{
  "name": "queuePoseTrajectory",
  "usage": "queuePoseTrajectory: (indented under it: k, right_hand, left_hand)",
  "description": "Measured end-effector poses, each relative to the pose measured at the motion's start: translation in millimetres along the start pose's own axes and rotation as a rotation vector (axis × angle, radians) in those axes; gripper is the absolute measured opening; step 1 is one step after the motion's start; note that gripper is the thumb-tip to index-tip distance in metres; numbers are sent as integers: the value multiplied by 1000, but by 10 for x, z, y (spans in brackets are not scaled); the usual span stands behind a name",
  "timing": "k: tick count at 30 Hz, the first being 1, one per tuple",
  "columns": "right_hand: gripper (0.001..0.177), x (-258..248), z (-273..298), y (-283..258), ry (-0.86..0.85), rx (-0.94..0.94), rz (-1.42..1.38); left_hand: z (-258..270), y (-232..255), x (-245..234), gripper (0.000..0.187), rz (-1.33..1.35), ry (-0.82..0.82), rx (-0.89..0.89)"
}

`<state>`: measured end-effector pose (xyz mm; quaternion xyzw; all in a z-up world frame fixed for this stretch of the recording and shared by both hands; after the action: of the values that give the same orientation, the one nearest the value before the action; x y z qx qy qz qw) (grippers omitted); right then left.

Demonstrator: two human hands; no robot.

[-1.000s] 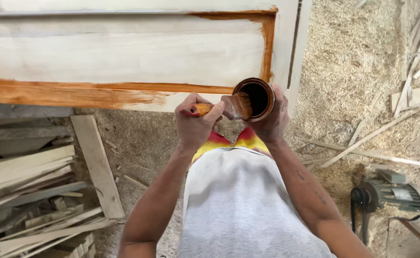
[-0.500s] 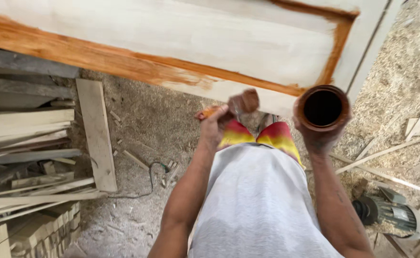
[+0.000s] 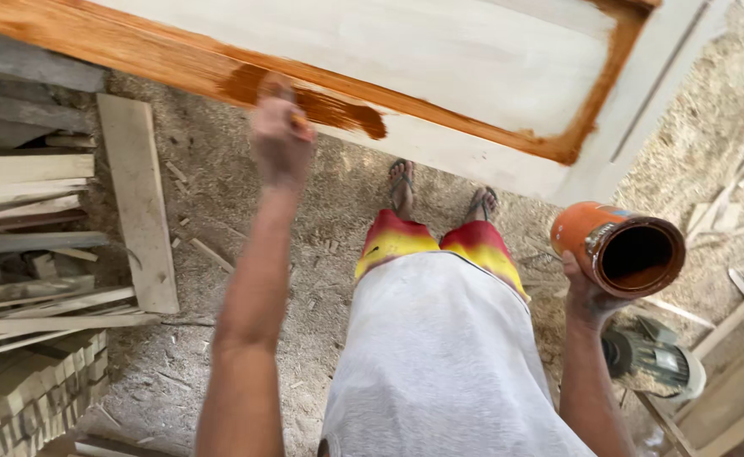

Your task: The person stains a wooden panel using a brush, repeatedly dipping the brush into a container of stain and applying it to the wood surface in long strokes.

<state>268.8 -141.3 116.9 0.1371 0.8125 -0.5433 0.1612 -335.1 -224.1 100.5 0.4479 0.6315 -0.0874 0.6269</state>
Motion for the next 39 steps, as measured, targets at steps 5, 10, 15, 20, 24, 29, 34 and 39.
queuePoseTrajectory:
  k: [5,10,15,20,24,29,34,39]
  right_hand:
    - [117,-549,317,354,-4,7,97]
    - [116,-1062,674,774,-11,153,96]
    - [114,-1338,714,876,-56,208,137]
    - [116,-1467,713,953,-5,216,19]
    - [128,-1479,701,944,-59,95,154]
    - [120,-1474,740,874,14,151,50]
    - [120,-1392,830,905,-42,154,191]
    - [118,-1203,906,1039,-65,148,132]
  left_hand:
    - [1538,2179,809,21,85,-162,201]
    - [2095,3183,921,29,445,-279,251]
    - [1904,2657,1343,9,758,-506,-422]
    - [1815,2543,1143,12,681,-255,-374]
    - [1917,2590,1225,16,682,-277,-350]
    - [759,831,444,29,425,-94,-631]
    - [279,790,251,38,-135,8,-198]
    - [1773,2894,992,7,491,-240,115]
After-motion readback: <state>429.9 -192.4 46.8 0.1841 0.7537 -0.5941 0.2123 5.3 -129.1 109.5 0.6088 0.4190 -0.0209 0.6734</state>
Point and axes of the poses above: each hand's wrist, its own z-axis away from the middle knuckle, its own x-axis out of the palm, y = z × x, the point moved 10 cm from there along -z, towards the middle knuckle, and after that the axes turned 15 degrees about -x, right-handed, at the moved point
